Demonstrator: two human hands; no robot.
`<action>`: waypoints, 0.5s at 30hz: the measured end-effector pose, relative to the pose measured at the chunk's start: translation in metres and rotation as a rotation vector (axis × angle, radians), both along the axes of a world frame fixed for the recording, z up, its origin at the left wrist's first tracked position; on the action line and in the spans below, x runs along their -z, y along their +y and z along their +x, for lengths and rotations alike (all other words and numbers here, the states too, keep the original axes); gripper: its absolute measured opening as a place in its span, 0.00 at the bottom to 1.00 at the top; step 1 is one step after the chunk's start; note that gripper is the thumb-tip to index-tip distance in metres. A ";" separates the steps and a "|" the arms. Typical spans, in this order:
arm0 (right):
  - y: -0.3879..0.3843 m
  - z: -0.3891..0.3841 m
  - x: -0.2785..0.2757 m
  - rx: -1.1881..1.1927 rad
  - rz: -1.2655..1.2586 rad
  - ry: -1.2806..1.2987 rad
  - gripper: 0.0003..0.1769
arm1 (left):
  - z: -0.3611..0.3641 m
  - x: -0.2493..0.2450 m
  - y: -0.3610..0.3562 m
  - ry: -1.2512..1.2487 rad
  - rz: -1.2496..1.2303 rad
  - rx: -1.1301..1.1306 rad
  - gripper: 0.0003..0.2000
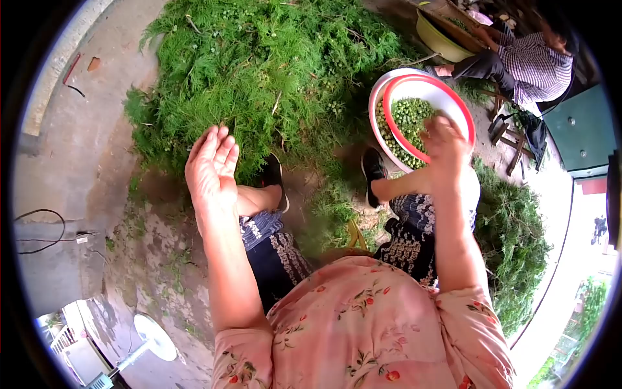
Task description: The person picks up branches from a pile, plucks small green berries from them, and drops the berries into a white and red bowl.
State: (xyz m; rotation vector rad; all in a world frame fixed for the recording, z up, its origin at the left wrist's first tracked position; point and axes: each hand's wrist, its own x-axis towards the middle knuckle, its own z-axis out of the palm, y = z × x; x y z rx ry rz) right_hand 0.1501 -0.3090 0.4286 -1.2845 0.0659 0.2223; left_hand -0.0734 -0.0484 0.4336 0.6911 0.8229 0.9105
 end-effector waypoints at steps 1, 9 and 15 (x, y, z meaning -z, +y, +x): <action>0.027 -0.007 0.011 -0.055 0.011 0.028 0.13 | 0.007 0.001 0.004 0.008 0.010 0.025 0.08; 0.122 0.006 0.198 -0.607 -0.411 0.307 0.09 | 0.076 0.015 0.041 0.162 0.003 0.212 0.09; 0.117 0.002 0.319 -0.543 -0.648 0.486 0.08 | 0.092 0.041 0.073 0.195 -0.073 0.189 0.08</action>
